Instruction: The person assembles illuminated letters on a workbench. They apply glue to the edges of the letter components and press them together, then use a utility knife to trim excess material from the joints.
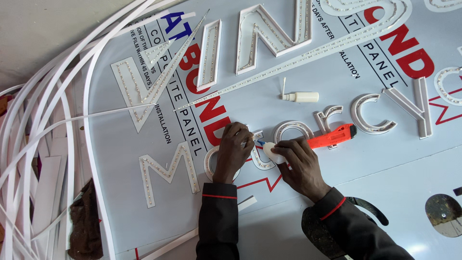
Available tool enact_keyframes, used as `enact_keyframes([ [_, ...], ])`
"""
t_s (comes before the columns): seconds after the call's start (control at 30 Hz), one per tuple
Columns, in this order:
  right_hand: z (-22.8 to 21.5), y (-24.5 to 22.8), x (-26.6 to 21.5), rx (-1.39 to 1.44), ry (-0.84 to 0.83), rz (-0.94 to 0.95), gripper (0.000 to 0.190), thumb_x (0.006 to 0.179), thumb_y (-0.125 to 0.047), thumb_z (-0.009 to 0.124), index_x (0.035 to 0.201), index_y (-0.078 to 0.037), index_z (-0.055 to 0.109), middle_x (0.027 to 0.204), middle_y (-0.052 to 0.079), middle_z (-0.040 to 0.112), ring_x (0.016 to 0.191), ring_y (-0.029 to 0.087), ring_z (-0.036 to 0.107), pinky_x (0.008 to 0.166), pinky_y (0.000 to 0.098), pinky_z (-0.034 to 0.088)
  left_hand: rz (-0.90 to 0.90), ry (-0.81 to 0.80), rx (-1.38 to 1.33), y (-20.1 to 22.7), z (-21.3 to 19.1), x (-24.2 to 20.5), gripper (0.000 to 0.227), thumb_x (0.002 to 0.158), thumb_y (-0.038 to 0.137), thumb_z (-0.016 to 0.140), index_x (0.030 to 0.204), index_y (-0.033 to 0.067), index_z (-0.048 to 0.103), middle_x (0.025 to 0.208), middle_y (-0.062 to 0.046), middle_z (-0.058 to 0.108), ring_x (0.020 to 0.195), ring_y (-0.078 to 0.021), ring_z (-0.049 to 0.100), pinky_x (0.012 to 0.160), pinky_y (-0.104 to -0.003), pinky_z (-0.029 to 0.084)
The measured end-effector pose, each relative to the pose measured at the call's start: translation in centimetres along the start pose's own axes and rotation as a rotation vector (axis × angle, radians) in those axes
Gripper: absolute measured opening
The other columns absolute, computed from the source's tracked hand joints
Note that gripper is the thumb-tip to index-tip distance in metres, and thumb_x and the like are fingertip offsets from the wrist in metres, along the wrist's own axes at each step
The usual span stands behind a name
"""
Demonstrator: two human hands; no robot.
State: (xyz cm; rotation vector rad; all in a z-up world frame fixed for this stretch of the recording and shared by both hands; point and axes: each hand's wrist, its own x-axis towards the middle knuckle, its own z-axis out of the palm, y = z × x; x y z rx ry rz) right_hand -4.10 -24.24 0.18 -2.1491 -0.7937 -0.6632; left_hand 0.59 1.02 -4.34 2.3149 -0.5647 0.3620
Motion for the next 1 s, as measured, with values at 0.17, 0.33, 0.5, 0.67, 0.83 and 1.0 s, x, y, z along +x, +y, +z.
enact_keyframes([
  [0.17, -0.1, -0.2, 0.1, 0.027, 0.004, 0.014, 0.040, 0.081, 0.007, 0.083, 0.117, -0.009, 0.081, 0.112, 0.015, 0.079, 0.097, 0.038, 0.070, 0.073, 0.0469, 0.057, -0.030, 0.003, -0.009, 0.5, -0.1, -0.1, 0.008, 0.103, 0.011, 0.079, 0.109, 0.0064, 0.081, 0.106, -0.015, 0.072, 0.114, -0.0330, 0.071, 0.101, -0.046, 0.063],
  [0.33, -0.1, 0.0, 0.1, 0.022, -0.004, 0.017, 0.042, 0.080, 0.007, 0.085, 0.117, -0.010, 0.081, 0.112, 0.015, 0.079, 0.098, 0.038, 0.070, 0.073, 0.0476, 0.058, -0.055, 0.009, -0.029, 0.4, 0.0, -0.3, 0.009, 0.104, 0.014, 0.078, 0.110, 0.0080, 0.080, 0.107, -0.013, 0.072, 0.115, -0.0323, 0.070, 0.101, -0.045, 0.063],
  [0.5, -0.2, 0.5, 0.1, 0.048, 0.010, 0.017, 0.038, 0.081, 0.007, 0.084, 0.116, -0.007, 0.081, 0.112, 0.017, 0.079, 0.097, 0.039, 0.070, 0.076, 0.0483, 0.058, -0.032, 0.001, -0.029, 0.6, -0.3, 0.1, 0.009, 0.103, 0.009, 0.080, 0.111, 0.0059, 0.080, 0.107, -0.017, 0.073, 0.115, -0.0356, 0.071, 0.103, -0.048, 0.063],
  [0.67, -0.9, 0.0, 0.5, 0.074, 0.039, 0.036, 0.034, 0.084, 0.005, 0.085, 0.116, -0.007, 0.081, 0.109, 0.018, 0.079, 0.094, 0.039, 0.070, 0.076, 0.0480, 0.057, -0.038, 0.024, -0.027, 1.0, -0.4, 0.1, 0.007, 0.103, 0.011, 0.079, 0.109, 0.0082, 0.080, 0.105, -0.013, 0.073, 0.113, -0.0314, 0.071, 0.101, -0.045, 0.063],
  [0.83, -1.4, -0.2, 0.7, 0.129, 0.096, 0.071, 0.031, 0.088, 0.001, 0.086, 0.118, -0.006, 0.082, 0.108, 0.018, 0.079, 0.093, 0.038, 0.069, 0.076, 0.0471, 0.055, -0.034, 0.040, -0.004, 1.7, -1.1, 0.3, 0.009, 0.103, 0.011, 0.077, 0.111, 0.0089, 0.080, 0.105, -0.012, 0.072, 0.112, -0.0289, 0.072, 0.100, -0.043, 0.063],
  [1.0, -1.5, -1.4, 1.8, 0.178, 0.149, 0.166, 0.026, 0.090, 0.001, 0.089, 0.114, -0.004, 0.081, 0.107, 0.020, 0.080, 0.089, 0.041, 0.069, 0.071, 0.0465, 0.051, -0.111, 0.063, -0.008, 1.9, -0.8, 0.1, 0.022, 0.101, 0.012, 0.074, 0.122, 0.0111, 0.070, 0.101, -0.009, 0.068, 0.106, -0.0309, 0.072, 0.088, -0.046, 0.067],
])
